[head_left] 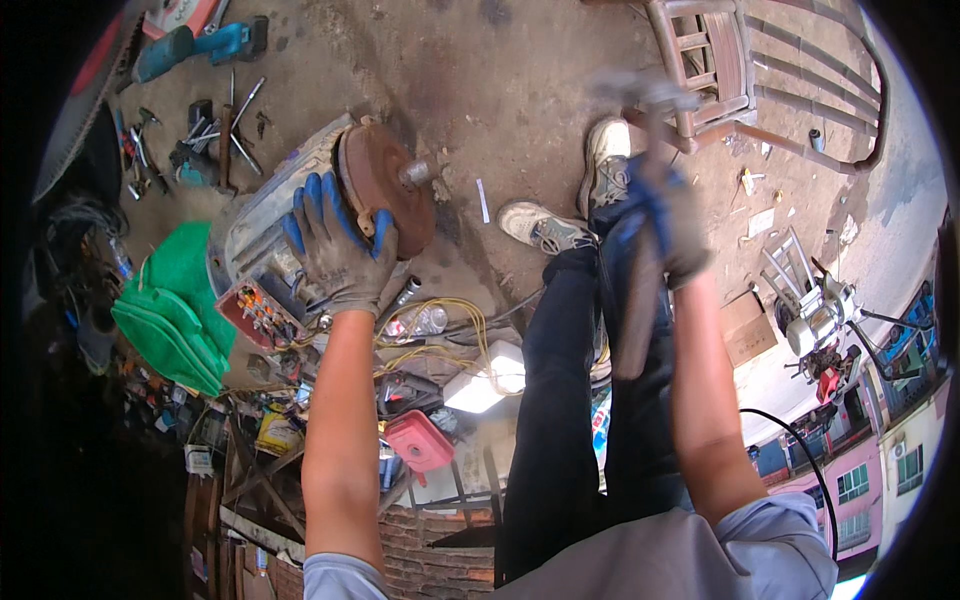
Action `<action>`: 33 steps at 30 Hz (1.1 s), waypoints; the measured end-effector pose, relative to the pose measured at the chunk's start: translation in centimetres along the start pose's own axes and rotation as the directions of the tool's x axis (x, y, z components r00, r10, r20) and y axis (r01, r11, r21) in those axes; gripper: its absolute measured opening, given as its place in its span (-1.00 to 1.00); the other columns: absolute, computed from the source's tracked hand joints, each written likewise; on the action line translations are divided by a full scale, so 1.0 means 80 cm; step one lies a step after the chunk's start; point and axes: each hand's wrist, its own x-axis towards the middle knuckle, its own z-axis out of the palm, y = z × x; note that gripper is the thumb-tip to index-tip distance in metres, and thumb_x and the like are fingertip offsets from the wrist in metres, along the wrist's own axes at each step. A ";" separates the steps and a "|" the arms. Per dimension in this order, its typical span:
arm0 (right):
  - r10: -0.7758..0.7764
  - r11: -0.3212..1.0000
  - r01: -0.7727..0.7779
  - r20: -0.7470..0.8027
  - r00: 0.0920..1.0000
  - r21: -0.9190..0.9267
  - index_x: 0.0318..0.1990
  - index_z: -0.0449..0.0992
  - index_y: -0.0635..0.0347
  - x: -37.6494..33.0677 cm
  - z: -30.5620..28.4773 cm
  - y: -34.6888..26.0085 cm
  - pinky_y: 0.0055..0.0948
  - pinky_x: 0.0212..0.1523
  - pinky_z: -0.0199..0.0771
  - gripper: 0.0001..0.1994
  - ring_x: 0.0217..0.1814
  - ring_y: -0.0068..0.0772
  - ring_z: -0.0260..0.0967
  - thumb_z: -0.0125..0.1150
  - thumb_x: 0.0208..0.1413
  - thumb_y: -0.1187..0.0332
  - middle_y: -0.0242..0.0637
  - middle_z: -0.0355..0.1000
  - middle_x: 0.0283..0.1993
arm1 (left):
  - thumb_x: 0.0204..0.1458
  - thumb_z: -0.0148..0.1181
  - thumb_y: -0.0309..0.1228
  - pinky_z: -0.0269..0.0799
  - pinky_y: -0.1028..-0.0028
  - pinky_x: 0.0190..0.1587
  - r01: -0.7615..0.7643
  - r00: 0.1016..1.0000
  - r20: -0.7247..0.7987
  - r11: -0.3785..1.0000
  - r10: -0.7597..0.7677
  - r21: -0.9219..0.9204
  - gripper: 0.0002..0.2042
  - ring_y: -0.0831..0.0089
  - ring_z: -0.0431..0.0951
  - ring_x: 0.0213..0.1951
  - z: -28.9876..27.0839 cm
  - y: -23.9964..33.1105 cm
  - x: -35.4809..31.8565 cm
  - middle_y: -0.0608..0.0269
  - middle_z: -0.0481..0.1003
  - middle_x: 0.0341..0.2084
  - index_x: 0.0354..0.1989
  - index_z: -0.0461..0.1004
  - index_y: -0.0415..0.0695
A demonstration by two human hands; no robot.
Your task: The person aligns a circular metal plate onto a motor housing, taps it with a hammer, then uses a cordless impact driver to fasten bolts. The person alternates between hammering and tightening bolts to secure the plate.
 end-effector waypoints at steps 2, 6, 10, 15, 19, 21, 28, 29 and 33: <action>-0.249 0.942 0.287 -0.209 0.946 0.176 -0.16 0.49 0.22 0.018 -0.044 -0.032 -0.44 -0.54 0.52 -0.85 -0.53 -0.53 0.41 0.24 0.30 0.33 -0.34 0.42 -0.47 | 0.02 0.27 -0.03 0.02 -0.12 0.44 0.007 1.000 0.001 1.000 -0.007 -0.007 -0.23 -0.14 0.27 0.36 -0.004 0.008 0.002 -0.06 0.34 0.32 0.38 0.26 -0.20; -0.267 0.849 0.389 -0.344 0.900 0.357 -0.07 0.46 0.21 0.040 -0.024 -0.046 -0.50 -0.51 0.35 -0.85 -0.53 -0.57 0.26 0.12 0.38 0.33 -0.42 0.32 -0.44 | 0.02 0.29 -0.03 0.01 -0.12 0.44 0.012 1.000 -0.011 0.999 -0.012 -0.033 -0.22 -0.14 0.27 0.36 -0.005 0.011 0.005 -0.06 0.34 0.32 0.38 0.26 -0.21; -0.182 0.956 0.173 -0.018 0.983 -0.235 -0.12 0.49 0.22 0.000 0.145 0.094 -0.45 -0.55 0.44 -0.82 -0.53 -0.53 0.39 0.17 0.30 0.30 -0.37 0.42 -0.44 | -0.01 0.28 0.04 -0.04 -0.14 0.46 0.012 0.999 -0.041 0.998 -0.015 -0.062 -0.19 -0.12 0.29 0.37 0.002 0.009 0.008 -0.09 0.33 0.33 0.38 0.27 -0.19; 0.232 0.960 -0.273 0.358 0.905 0.068 -0.13 0.50 0.28 -0.025 0.182 0.074 -0.42 -0.61 0.46 -0.78 -0.59 -0.47 0.43 0.29 0.19 0.34 -0.30 0.49 -0.46 | 0.00 0.28 0.03 -0.04 -0.15 0.46 0.002 0.999 -0.045 0.997 -0.005 -0.075 -0.20 -0.13 0.29 0.36 0.005 -0.001 0.004 -0.09 0.33 0.33 0.37 0.27 -0.18; 0.129 0.987 -0.139 0.116 0.985 0.078 -0.21 0.50 0.27 0.002 0.093 0.030 -0.39 -0.65 0.49 -0.79 -0.63 -0.45 0.40 0.31 0.20 0.29 -0.29 0.46 -0.48 | 0.05 0.27 -0.02 -0.02 -0.13 0.45 -0.048 0.998 -0.032 0.995 0.046 -0.084 -0.25 -0.16 0.26 0.37 -0.002 -0.002 0.002 -0.04 0.32 0.35 0.37 0.28 -0.15; 0.065 0.984 -0.051 -0.075 0.995 0.169 -0.32 0.48 0.27 0.035 0.048 0.023 -0.35 -0.67 0.48 -0.81 -0.64 -0.42 0.39 0.27 0.21 0.32 -0.27 0.42 -0.52 | 0.05 0.27 -0.01 -0.01 -0.14 0.45 -0.042 0.999 -0.023 0.997 0.040 -0.067 -0.26 -0.17 0.25 0.37 -0.004 0.000 0.001 -0.05 0.32 0.35 0.37 0.29 -0.14; 0.052 0.998 -0.058 -0.215 0.975 -0.023 -0.34 0.54 0.12 0.055 0.076 0.111 -0.28 -0.49 0.48 -0.75 -0.53 -0.36 0.46 0.07 0.31 0.20 -0.30 0.46 -0.53 | 0.00 0.25 0.03 -0.05 -0.20 0.44 -0.016 1.000 -0.002 0.997 0.016 -0.071 -0.24 -0.17 0.25 0.37 0.000 0.004 0.001 -0.12 0.29 0.34 0.35 0.31 -0.12; -0.104 0.951 0.063 -0.123 0.987 -0.301 -0.32 0.55 0.14 0.035 0.119 0.135 -0.28 -0.46 0.50 -0.74 -0.51 -0.34 0.48 0.12 0.28 0.16 -0.26 0.49 -0.51 | -0.01 0.25 0.04 -0.05 -0.20 0.44 -0.024 1.000 -0.003 0.997 0.024 -0.072 -0.24 -0.17 0.25 0.37 0.001 0.005 0.005 -0.11 0.29 0.34 0.34 0.30 -0.13; 0.073 0.930 0.013 0.219 0.973 -0.367 -0.27 0.52 0.24 -0.004 0.210 0.153 -0.28 -0.51 0.52 -0.73 -0.54 -0.35 0.48 0.28 0.17 0.18 -0.22 0.49 -0.49 | -0.01 0.25 0.03 -0.06 -0.19 0.44 -0.046 0.999 0.012 0.996 0.047 -0.070 -0.23 -0.16 0.25 0.37 0.000 0.001 0.004 -0.10 0.31 0.34 0.34 0.30 -0.14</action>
